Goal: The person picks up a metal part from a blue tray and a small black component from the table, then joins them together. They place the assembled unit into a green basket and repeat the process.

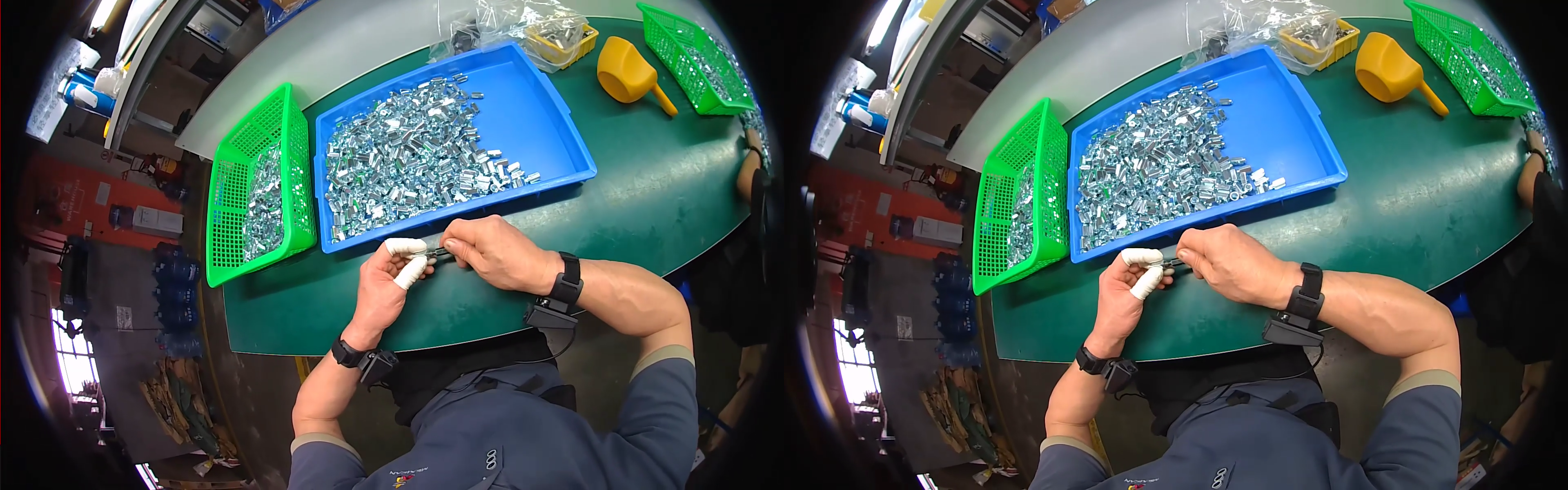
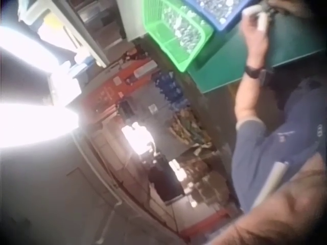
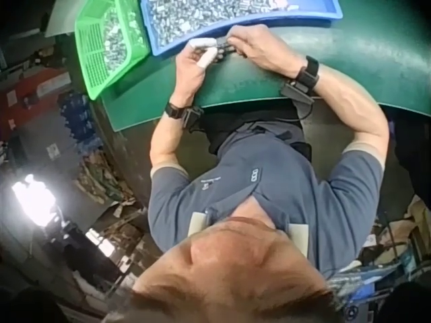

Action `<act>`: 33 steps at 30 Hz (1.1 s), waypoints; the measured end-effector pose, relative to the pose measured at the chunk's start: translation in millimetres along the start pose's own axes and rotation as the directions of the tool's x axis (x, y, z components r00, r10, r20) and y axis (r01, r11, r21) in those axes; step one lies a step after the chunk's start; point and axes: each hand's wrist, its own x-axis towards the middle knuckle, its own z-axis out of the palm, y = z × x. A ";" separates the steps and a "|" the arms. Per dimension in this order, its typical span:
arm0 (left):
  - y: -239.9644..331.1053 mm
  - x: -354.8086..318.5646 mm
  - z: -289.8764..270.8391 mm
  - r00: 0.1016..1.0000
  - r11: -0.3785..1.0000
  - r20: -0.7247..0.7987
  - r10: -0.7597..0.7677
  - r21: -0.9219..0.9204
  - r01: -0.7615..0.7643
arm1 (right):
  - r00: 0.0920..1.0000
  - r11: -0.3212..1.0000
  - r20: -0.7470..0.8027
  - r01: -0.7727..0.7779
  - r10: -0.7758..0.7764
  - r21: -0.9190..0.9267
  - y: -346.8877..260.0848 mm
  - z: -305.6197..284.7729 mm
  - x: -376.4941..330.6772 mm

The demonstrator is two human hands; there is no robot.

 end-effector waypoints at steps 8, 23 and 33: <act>-6.2 -2.4 -1.9 0.999 0.999 0.026 0.025 0.025 -0.026 | 0.998 0.984 -0.003 0.055 -0.057 -0.171 3.9 3.3 0.6; -8.2 -2.7 -0.2 0.996 0.998 0.091 0.006 0.064 -0.012 | 0.999 0.994 -0.036 0.043 -0.039 0.104 5.3 8.7 0.5; -8.2 -2.0 4.2 0.991 0.983 0.104 0.089 0.153 -0.105 | 0.997 0.991 -0.036 0.067 -0.063 0.119 12.2 13.9 -0.4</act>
